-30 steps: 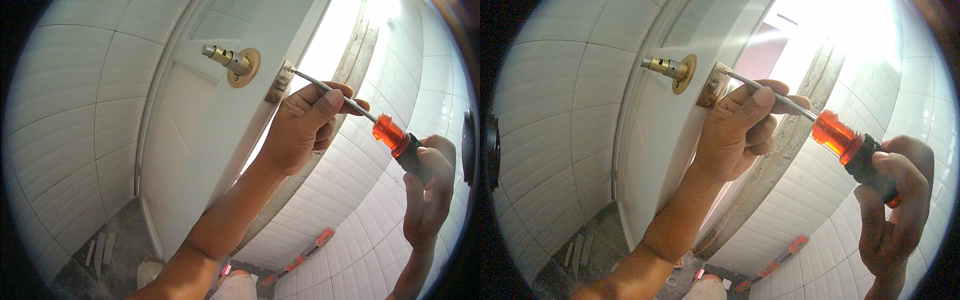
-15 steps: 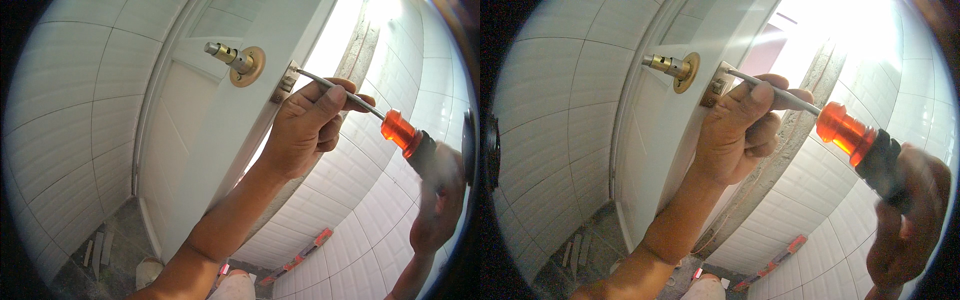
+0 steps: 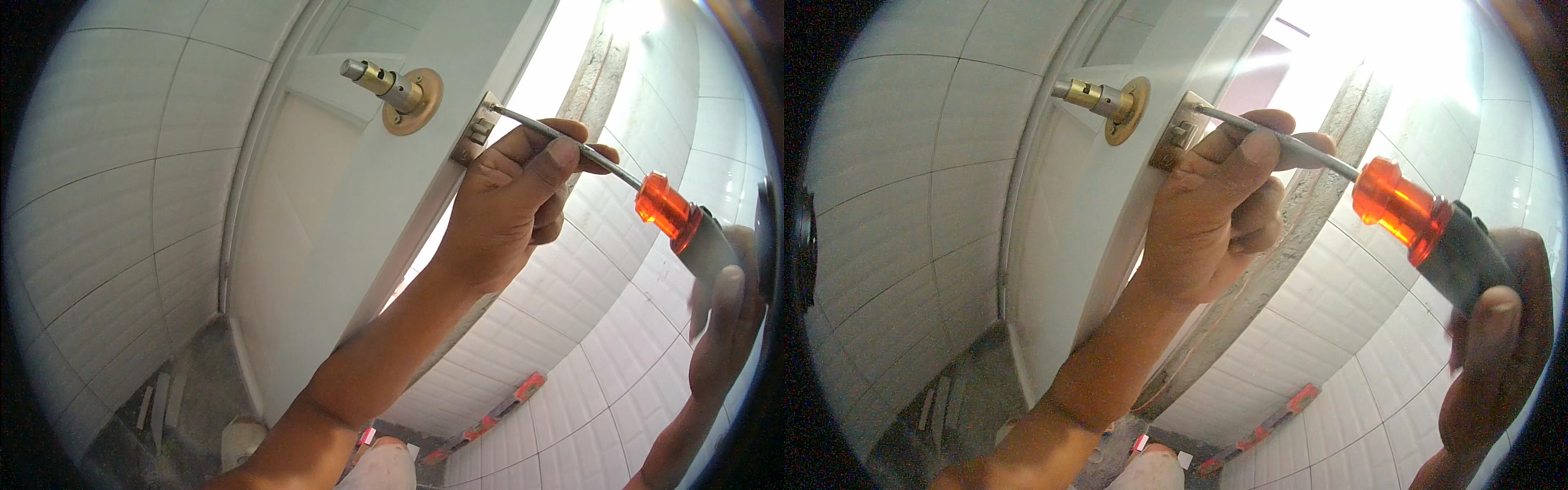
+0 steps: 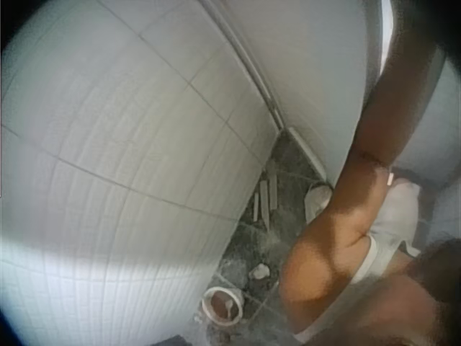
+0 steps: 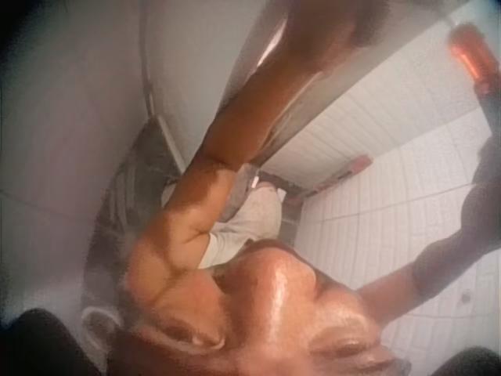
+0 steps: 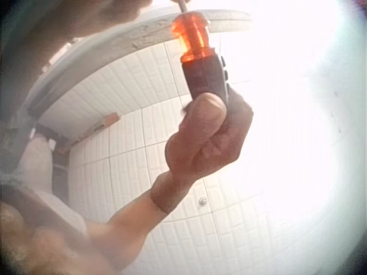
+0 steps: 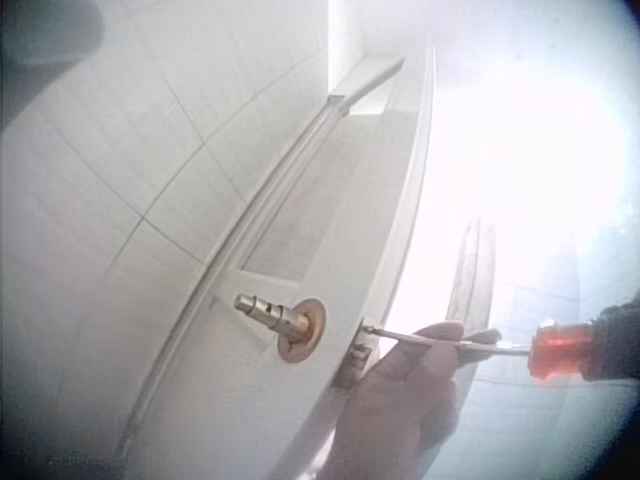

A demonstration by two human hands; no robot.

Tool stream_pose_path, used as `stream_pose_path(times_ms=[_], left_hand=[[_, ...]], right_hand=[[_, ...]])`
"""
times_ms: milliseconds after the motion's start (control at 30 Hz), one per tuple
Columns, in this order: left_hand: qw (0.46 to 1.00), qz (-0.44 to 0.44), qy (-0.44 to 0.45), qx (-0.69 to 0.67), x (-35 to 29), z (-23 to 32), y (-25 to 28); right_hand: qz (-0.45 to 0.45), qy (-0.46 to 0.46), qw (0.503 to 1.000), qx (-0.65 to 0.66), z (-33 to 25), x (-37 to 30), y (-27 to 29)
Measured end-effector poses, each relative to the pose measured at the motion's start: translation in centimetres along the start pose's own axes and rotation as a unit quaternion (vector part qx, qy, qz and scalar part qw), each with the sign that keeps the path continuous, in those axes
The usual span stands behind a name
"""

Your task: The person installs a door lock on a white door. They retrieve screws from a box, position the lock plate, and use a screwdriver to fasten the screws into the door. The person remains kneeling on the floor during the task.

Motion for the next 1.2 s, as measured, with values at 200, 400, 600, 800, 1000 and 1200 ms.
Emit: stream_pose_path(times_ms=[200,400,600,800,1000,1200], left_hand=[[0.999,0.029,0.024,0.003,-0.2,0.2,-0.3],[0.998,0.063,0.019,-0.020,0.0,0.1,-0.5],[0.999,0.042,0.020,-0.010,-0.2,0.0,-0.1],[0.999,0.052,-0.002,0.015,-0.5,0.1,-0.2],[0.997,0.070,0.016,0.015,-0.4,0.8,-0.9],[0.997,0.083,0.005,0.007,0.0,0.0,-0.5]], right_hand=[[0.102,0.137,0.982,-0.082,0.5,0.3,-1.1],[0.024,0.180,0.975,-0.128,-0.1,-0.1,-0.6],[-0.019,-0.203,0.971,0.124,-0.2,0.1,-0.6],[0.047,0.286,0.956,-0.039,-0.9,0.2,-2.0],[-0.046,-0.173,0.980,0.082,-1.1,1.6,-0.1],[-0.053,0.276,0.952,-0.125,-0.6,-0.7,-1.3]])
Point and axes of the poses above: each hand's wrist, its own x-axis towards the middle knuckle, its own y-axis out of the back of the hand, z = x × y, the point moved 1 cm from there along x, towards the middle knuckle, and after that the axes turned 11 degrees about x, right-handed, at the moved point
